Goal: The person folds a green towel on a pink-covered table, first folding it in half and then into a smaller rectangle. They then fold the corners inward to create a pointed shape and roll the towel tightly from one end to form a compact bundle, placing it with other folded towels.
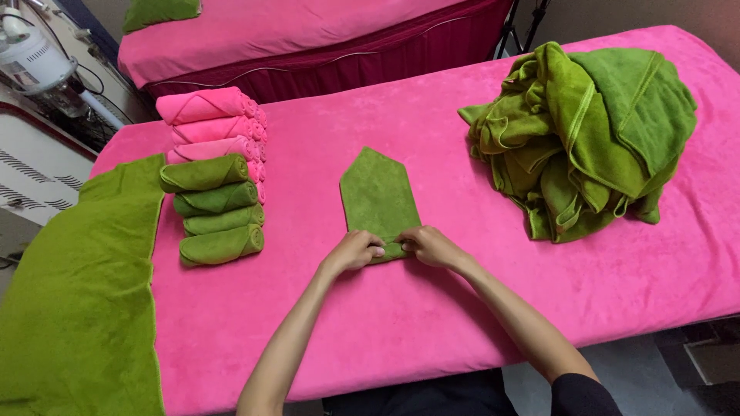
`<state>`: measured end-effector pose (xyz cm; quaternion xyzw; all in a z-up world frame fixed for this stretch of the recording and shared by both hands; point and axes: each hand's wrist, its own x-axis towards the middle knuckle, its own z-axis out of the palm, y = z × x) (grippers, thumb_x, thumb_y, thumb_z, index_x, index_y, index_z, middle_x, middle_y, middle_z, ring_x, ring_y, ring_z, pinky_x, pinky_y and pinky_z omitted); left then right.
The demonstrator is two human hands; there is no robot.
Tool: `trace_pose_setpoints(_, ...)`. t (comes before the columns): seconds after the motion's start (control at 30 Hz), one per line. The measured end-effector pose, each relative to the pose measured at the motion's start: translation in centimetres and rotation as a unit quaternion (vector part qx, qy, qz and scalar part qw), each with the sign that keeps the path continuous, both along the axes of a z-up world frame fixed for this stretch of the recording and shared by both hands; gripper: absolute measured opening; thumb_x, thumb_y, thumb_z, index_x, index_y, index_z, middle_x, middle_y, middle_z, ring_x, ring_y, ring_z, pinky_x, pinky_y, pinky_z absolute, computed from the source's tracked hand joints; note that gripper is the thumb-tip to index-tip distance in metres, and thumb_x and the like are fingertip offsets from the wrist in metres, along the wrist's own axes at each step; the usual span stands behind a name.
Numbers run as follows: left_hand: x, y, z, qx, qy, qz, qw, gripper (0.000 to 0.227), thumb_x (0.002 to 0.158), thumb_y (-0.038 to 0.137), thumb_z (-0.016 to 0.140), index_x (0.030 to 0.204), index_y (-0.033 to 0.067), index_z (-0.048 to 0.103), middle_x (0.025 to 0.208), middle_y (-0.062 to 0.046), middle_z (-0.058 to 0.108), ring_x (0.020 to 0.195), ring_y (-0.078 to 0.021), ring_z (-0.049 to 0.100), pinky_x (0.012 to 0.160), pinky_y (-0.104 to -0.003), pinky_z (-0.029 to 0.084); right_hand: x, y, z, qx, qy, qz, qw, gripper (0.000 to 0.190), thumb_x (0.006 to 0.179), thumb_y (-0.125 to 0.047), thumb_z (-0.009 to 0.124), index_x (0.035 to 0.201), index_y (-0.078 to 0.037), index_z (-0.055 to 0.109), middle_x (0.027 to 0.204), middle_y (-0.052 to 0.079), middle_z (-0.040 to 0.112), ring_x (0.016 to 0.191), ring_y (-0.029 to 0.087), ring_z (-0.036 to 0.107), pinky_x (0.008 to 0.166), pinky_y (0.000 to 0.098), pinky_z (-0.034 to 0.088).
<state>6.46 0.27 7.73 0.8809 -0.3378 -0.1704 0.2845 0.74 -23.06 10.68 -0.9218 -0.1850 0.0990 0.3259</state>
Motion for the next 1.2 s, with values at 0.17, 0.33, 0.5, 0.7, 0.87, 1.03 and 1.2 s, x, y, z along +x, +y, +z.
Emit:
trace_pose_setpoints(0.17, 1.2, 0.0, -1.6, 0.017, 0.019, 0.0, 1.0, 0.021, 0.099, 0.027, 0.067, 0.109, 0.0159, 0.083, 0.112, -0.014, 0.08, 0.116, -0.0412, 0.07, 0.104, -0.057, 0.052, 0.0, 0.2, 0.9, -0.004, 0.027, -0.005, 1.0, 0.026, 0.103, -0.013, 0.064, 0.123, -0.002, 0.076, 0.116, 0.025, 0.077, 0.116, 0.042, 0.072, 0.106, 0.0509, 0.053)
trace_pose_setpoints(0.33, 1.2, 0.0, -1.1, 0.026, 0.048, 0.014, 0.998, 0.022, 0.1, 0.026, 0.066, 0.112, 0.0174, 0.082, 0.116, -0.014, 0.079, 0.12, -0.0409, 0.068, 0.107, -0.055, 0.051, -0.1, 0.5, 1.9, -0.008, 0.05, -0.002, 0.999, 0.026, 0.105, -0.014, 0.062, 0.122, 0.0, 0.075, 0.116, 0.026, 0.076, 0.116, 0.043, 0.071, 0.105, 0.051, 0.053)
trace_pose_setpoints(0.5, -0.2, -0.7, -1.6, -0.005, 0.05, 0.072, 0.996, 0.023, 0.096, 0.021, 0.073, 0.115, 0.013, 0.081, 0.116, -0.017, 0.078, 0.118, -0.0412, 0.07, 0.104, -0.052, 0.055, 0.0, 0.6, 0.9, -0.022, 0.029, 0.007, 0.999, 0.025, 0.105, -0.012, 0.061, 0.122, 0.0, 0.075, 0.112, 0.023, 0.077, 0.113, 0.039, 0.072, 0.103, 0.0472, 0.054)
trace_pose_setpoints(0.7, -2.4, -1.0, -7.4, -0.032, -0.22, 0.074, 0.972, 0.007, 0.099, 0.011, 0.067, 0.104, 0.011, 0.071, 0.095, -0.004, 0.062, 0.104, -0.0288, 0.064, 0.091, -0.043, 0.054, -0.1, 0.2, -4.3, -0.069, -0.163, 0.024, 0.984, 0.016, 0.103, -0.009, 0.062, 0.108, -0.005, 0.077, 0.097, 0.013, 0.074, 0.099, 0.03, 0.072, 0.091, 0.0413, 0.058)
trace_pose_setpoints(0.87, -4.9, -1.3, -8.3, -0.016, -0.459, 0.072, 0.885, 0.023, 0.101, 0.013, 0.066, 0.122, 0.0034, 0.068, 0.108, -0.011, 0.066, 0.11, -0.0277, 0.066, 0.097, -0.039, 0.054, -2.7, 0.6, -8.6, -0.137, -0.439, 0.003, 0.888, 0.027, 0.106, -0.006, 0.051, 0.128, -0.01, 0.068, 0.117, 0.013, 0.065, 0.115, 0.029, 0.063, 0.091, 0.0406, 0.054)
trace_pose_setpoints(1.03, -5.1, -0.7, -7.3, 0.003, -0.44, 0.054, 0.897, 0.043, 0.096, 0.025, 0.074, 0.128, -0.0021, 0.065, 0.112, -0.015, 0.066, 0.115, -0.0306, 0.065, 0.101, -0.04, 0.052, -2.5, 0.5, -8.0, -0.133, -0.471, 0.013, 0.872, 0.03, 0.105, -0.007, 0.052, 0.132, -0.007, 0.066, 0.121, 0.014, 0.064, 0.118, 0.032, 0.062, 0.095, 0.0436, 0.052)
trace_pose_setpoints(1.2, -2.6, -0.5, -6.4, 0.013, -0.375, 0.029, 0.927, 0.038, 0.097, 0.025, 0.073, 0.123, -0.001, 0.068, 0.104, -0.012, 0.067, 0.105, -0.0287, 0.069, 0.096, -0.04, 0.053, -0.9, 0.5, -8.0, -0.136, -0.454, 0.007, 0.881, 0.028, 0.104, -0.005, 0.053, 0.128, -0.006, 0.068, 0.118, 0.014, 0.065, 0.117, 0.031, 0.064, 0.095, 0.0417, 0.053)
